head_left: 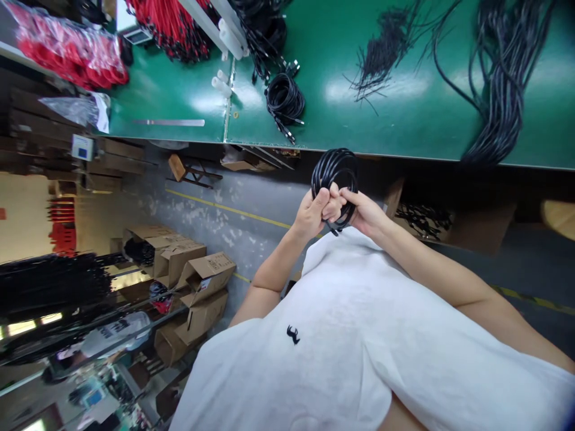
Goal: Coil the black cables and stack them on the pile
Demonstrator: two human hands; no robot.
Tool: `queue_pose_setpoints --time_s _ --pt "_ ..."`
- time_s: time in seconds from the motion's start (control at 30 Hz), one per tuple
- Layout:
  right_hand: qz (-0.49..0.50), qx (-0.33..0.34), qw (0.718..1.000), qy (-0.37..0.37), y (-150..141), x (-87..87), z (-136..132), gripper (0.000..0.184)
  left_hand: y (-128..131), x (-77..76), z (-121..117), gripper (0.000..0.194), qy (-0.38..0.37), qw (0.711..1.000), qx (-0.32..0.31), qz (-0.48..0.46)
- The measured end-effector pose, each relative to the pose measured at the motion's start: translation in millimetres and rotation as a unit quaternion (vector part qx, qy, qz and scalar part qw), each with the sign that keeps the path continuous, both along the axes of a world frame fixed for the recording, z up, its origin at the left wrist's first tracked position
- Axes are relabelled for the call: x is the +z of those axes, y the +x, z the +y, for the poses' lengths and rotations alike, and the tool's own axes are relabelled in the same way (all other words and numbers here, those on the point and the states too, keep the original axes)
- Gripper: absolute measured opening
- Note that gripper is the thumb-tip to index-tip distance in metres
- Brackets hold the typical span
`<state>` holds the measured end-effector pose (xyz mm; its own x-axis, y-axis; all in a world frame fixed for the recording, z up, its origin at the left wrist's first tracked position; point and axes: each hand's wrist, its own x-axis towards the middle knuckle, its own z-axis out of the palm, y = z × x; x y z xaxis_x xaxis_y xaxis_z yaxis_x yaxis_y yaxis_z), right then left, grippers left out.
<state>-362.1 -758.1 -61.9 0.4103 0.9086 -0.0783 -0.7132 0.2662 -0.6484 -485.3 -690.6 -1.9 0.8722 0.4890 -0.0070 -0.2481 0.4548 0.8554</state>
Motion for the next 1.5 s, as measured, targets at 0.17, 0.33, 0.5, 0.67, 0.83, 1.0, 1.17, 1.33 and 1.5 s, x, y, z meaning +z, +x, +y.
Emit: queue_pose_setpoints --time_s 0.17,0.33,0.5,0.67,0.83,1.0,1.17,1.33,1.5 --pt "-0.036 -0.09 0.993 0.068 9.7 11.6 3.9 0.032 1.0 1.1 1.8 0.034 0.048 0.998 0.035 -0.026" --pt "0.013 0.056 0.998 -0.002 -17.1 14.0 12.1 0.03 11.3 -9.2 1.8 0.034 0.089 0.988 0.099 -0.083" --pt "-0.036 -0.051 0.998 -0.024 -5.7 15.2 24.4 0.026 3.5 -16.7 -0.1 0.042 0.083 0.995 0.02 -0.051" --pt "-0.454 -0.146 0.879 -0.005 38.9 30.3 6.8 0.03 -23.0 -4.4 5.0 0.045 0.032 0.989 -0.133 0.052" --pt "-0.839 -0.01 0.54 0.066 48.8 58.3 -14.5 0.031 -28.6 -2.0 9.5 0.047 -0.014 0.962 -0.246 0.119" --pt "-0.872 0.003 0.481 0.086 42.7 68.5 -16.8 0.027 -28.9 -3.9 9.4 0.042 -0.042 0.965 -0.239 0.098" --pt "-0.604 -0.036 0.796 0.019 43.6 54.5 -12.4 0.013 -37.7 -4.9 10.3 0.042 0.04 0.981 -0.191 -0.003" --pt "-0.219 -0.079 0.972 0.014 11.4 35.2 3.7 0.029 -30.9 -1.2 -2.4 0.03 0.058 0.998 -0.006 -0.006" --pt "-0.116 0.017 0.993 0.009 -11.4 25.1 21.9 0.046 -8.6 0.8 -7.0 0.028 0.082 0.986 0.124 -0.074"
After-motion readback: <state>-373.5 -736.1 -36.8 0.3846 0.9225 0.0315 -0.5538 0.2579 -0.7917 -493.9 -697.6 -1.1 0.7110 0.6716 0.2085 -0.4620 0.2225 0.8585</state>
